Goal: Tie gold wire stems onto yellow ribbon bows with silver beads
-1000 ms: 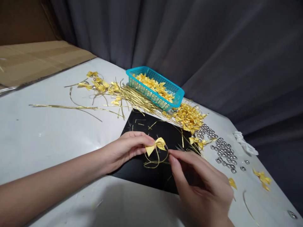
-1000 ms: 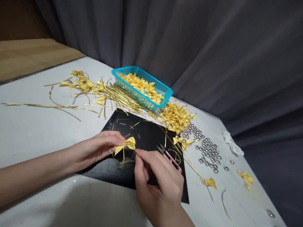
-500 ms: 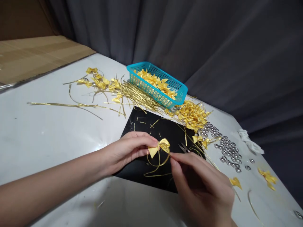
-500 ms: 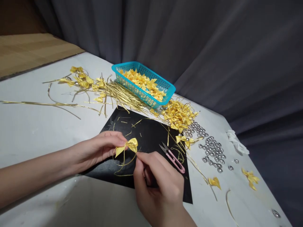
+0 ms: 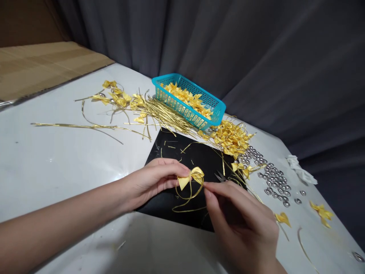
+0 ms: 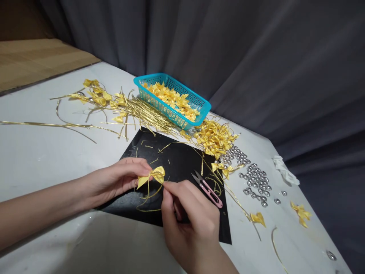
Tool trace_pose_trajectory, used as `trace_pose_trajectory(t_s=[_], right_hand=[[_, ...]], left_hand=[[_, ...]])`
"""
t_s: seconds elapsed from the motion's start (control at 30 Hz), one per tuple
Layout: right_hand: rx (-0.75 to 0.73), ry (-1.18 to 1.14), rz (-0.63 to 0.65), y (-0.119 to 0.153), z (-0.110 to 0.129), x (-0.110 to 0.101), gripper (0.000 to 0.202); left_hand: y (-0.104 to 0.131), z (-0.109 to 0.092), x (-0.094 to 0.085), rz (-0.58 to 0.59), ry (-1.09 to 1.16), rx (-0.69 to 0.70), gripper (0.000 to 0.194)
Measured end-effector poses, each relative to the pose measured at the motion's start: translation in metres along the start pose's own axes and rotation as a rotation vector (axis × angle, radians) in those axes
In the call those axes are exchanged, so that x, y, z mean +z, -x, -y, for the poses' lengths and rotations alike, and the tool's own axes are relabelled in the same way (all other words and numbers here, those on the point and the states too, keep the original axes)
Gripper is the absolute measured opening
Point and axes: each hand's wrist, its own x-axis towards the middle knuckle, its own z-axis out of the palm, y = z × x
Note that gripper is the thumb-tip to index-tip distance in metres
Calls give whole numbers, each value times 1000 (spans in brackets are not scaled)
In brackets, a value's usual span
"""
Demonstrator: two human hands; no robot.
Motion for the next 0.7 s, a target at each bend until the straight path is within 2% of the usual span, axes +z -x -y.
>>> trace_pose_trajectory(t_s=[0.7], right_hand=[[-29,-77,-26,-3,-1,6,19]], left_hand=[[-1,2,-2,-5,-37,-3,4]])
